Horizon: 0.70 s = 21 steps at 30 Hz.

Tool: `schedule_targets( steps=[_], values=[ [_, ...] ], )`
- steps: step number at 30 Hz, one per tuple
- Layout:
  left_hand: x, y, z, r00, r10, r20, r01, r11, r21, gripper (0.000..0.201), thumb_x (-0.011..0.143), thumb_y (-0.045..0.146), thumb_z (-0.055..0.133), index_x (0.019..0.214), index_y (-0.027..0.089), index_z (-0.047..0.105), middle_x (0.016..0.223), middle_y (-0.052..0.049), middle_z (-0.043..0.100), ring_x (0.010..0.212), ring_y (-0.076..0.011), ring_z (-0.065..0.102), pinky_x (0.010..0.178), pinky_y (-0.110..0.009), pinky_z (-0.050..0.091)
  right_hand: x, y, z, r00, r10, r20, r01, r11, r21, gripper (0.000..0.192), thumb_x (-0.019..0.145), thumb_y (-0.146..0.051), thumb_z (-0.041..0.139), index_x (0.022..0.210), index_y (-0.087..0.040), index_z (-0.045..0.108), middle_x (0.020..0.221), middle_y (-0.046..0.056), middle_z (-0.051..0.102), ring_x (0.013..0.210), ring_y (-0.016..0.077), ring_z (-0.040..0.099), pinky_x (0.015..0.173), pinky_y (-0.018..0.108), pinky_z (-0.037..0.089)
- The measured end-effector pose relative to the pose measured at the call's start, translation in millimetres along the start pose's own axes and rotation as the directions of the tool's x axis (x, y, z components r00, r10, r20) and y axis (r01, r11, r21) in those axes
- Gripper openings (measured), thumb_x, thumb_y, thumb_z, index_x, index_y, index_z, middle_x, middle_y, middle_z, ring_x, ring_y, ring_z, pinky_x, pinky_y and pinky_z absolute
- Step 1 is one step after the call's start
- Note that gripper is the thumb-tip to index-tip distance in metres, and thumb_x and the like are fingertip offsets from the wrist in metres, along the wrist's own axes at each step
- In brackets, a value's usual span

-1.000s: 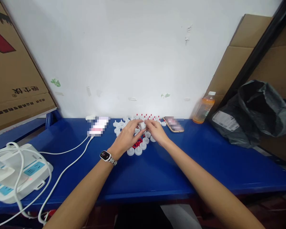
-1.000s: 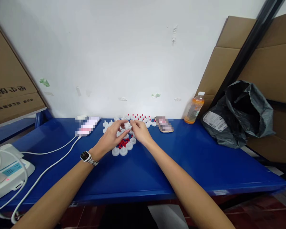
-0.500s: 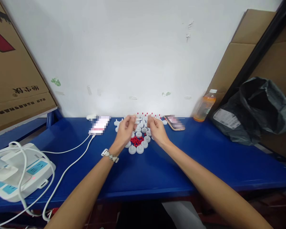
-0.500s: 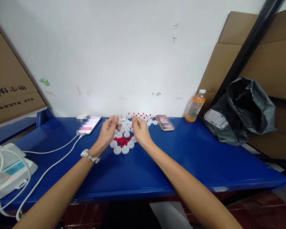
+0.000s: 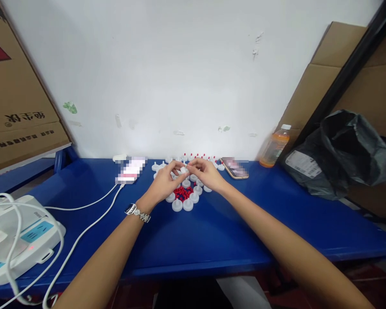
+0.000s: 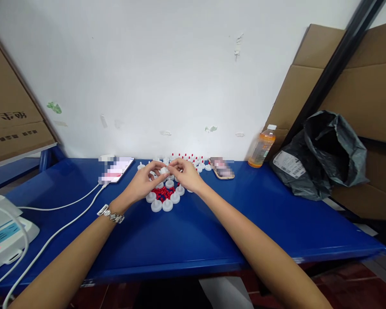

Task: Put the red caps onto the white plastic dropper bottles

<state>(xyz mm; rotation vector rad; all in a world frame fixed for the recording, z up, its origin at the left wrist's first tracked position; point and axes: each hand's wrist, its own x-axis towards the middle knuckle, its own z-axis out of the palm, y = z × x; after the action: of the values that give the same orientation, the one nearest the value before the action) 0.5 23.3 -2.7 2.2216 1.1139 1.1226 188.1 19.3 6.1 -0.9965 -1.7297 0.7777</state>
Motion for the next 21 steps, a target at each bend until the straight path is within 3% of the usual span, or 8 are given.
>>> schedule_targets(
  steps=[3, 6, 11, 13, 17, 21],
  values=[
    [1, -4, 1.6, 0.999, -0.02, -0.046, 0.022, 0.999, 0.039, 0.042, 0.088, 0.051, 0.06, 0.117, 0.022, 0.057, 0.104, -0.006, 0.069, 0.09, -0.021, 0.064, 0.069, -0.032, 0.05, 24, 9, -6, 0.999, -0.043, 0.015, 0.043, 0.999, -0.009, 0.021, 0.083, -0.039, 0.062, 0.083, -0.018, 0.063, 0.08, 0.004, 0.069, 0.072, 0.0153, 0.063, 0.069, 0.027, 0.047],
    [1, -9, 1.7, 0.995, -0.033, -0.096, 0.046, 0.991, 0.129, 0.038, 0.088, 0.05, 0.06, 0.114, 0.022, 0.058, 0.112, -0.007, 0.068, 0.097, -0.0231, 0.063, 0.075, -0.035, 0.049, 55, 23, -14, 0.996, -0.044, -0.078, 0.02, 0.961, -0.277, 0.013, 0.082, -0.028, 0.061, 0.084, -0.016, 0.066, 0.077, 0.004, 0.07, 0.07, 0.0152, 0.063, 0.067, 0.026, 0.046],
    [1, -8, 3.4, 0.998, -0.016, -0.066, 0.031, 0.975, 0.221, 0.026, 0.091, 0.045, 0.055, 0.099, 0.022, 0.063, 0.104, -0.005, 0.067, 0.096, -0.0239, 0.062, 0.08, -0.039, 0.048, 100, 51, -17, 0.995, 0.097, -0.008, -0.074, 0.707, -0.704, 0.017, 0.081, -0.019, 0.06, 0.092, -0.014, 0.071, 0.09, 0.009, 0.074, 0.076, 0.0159, 0.064, 0.069, 0.025, 0.045],
    [0, -7, 4.9, 0.998, -0.003, -0.057, 0.016, 0.973, 0.231, 0.025, 0.092, 0.045, 0.055, 0.096, 0.022, 0.064, 0.102, -0.005, 0.066, 0.097, -0.0247, 0.061, 0.083, -0.041, 0.047, 110, 58, -15, 0.991, 0.129, 0.026, -0.062, 0.639, -0.767, 0.017, 0.079, -0.018, 0.061, 0.091, -0.015, 0.073, 0.092, 0.01, 0.074, 0.079, 0.0174, 0.065, 0.07, 0.025, 0.044],
    [1, -5, 8.4, 0.999, 0.02, -0.032, -0.012, 0.972, 0.236, 0.026, 0.093, 0.045, 0.053, 0.094, 0.022, 0.064, 0.102, -0.006, 0.066, 0.101, -0.0267, 0.06, 0.085, -0.043, 0.047, 119, 63, -14, 0.983, 0.164, 0.085, -0.03, 0.596, -0.803, 0.012, 0.076, -0.019, 0.065, 0.082, -0.017, 0.075, 0.087, 0.009, 0.075, 0.082, 0.0206, 0.066, 0.073, 0.027, 0.043],
    [1, -4, 13.0, 0.999, 0.046, -0.006, -0.043, 0.969, 0.244, 0.023, 0.093, 0.043, 0.052, 0.093, 0.023, 0.064, 0.102, -0.006, 0.065, 0.104, -0.0274, 0.058, 0.089, -0.045, 0.046, 126, 60, -13, 0.985, 0.169, 0.035, -0.062, 0.537, -0.842, 0.021, 0.085, -0.03, 0.058, 0.091, -0.018, 0.074, 0.095, 0.011, 0.075, 0.093, 0.0236, 0.066, 0.084, 0.032, 0.041]
  ],
)
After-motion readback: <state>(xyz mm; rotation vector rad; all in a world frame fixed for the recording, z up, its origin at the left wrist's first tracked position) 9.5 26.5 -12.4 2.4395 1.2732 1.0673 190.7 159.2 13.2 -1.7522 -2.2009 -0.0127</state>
